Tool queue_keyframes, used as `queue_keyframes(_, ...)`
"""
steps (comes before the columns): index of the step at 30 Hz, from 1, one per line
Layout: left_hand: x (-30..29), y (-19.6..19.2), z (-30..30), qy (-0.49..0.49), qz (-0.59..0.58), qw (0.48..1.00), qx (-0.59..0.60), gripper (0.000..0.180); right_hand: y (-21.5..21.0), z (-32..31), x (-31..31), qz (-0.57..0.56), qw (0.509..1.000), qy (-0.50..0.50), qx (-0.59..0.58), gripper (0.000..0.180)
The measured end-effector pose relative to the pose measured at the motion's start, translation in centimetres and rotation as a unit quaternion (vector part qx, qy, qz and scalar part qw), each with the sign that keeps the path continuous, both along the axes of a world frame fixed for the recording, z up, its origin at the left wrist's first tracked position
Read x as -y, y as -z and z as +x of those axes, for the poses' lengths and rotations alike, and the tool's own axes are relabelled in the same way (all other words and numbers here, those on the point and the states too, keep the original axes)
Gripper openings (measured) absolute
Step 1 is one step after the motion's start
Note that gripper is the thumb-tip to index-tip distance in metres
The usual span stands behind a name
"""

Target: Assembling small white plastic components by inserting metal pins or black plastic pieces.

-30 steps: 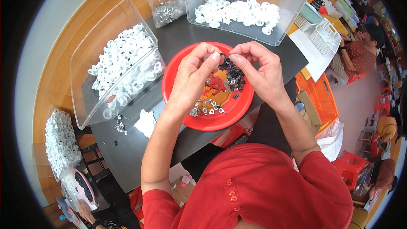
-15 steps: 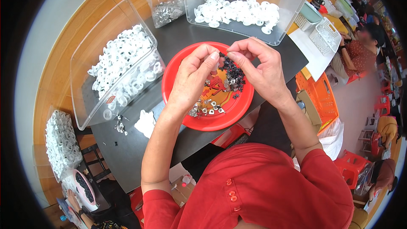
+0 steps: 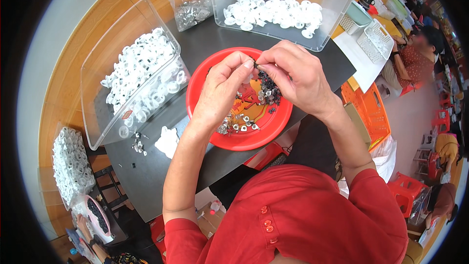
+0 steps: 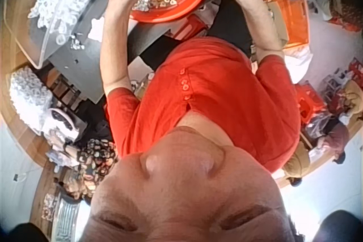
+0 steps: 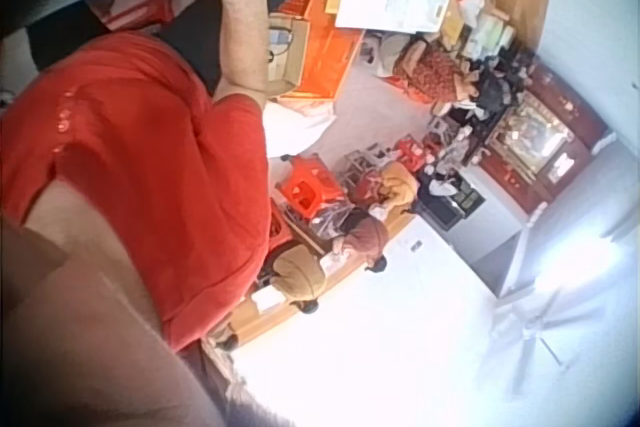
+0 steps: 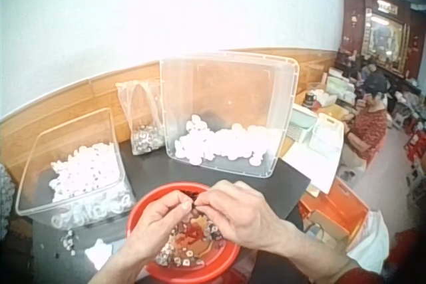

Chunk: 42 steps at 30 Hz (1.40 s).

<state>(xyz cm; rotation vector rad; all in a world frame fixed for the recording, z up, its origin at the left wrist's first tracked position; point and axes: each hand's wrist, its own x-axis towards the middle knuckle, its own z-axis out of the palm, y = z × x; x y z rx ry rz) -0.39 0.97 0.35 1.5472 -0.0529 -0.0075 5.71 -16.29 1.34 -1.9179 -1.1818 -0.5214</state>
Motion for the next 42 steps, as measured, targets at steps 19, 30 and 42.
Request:
queue_keyframes(19, 0.0, 0.0, 0.2, -0.010, -0.155, 0.987, -0.044, 0.033, -0.6, -1.3, -0.3, 0.004, 0.992, 0.049, -0.117, 0.010)
queue_keyframes(30, -0.3, 0.4, 0.4, -0.004, -0.246, 0.966, -0.078, 0.029, -0.7, -1.6, -0.6, 0.020, 0.995, 0.032, -0.094, 0.009)
queue_keyframes(42, 0.0, 0.5, 0.3, -0.035, -0.266, 0.962, -0.050, 0.022, -0.5, -0.7, -1.4, 0.073, 0.980, -0.028, -0.184, 0.011)
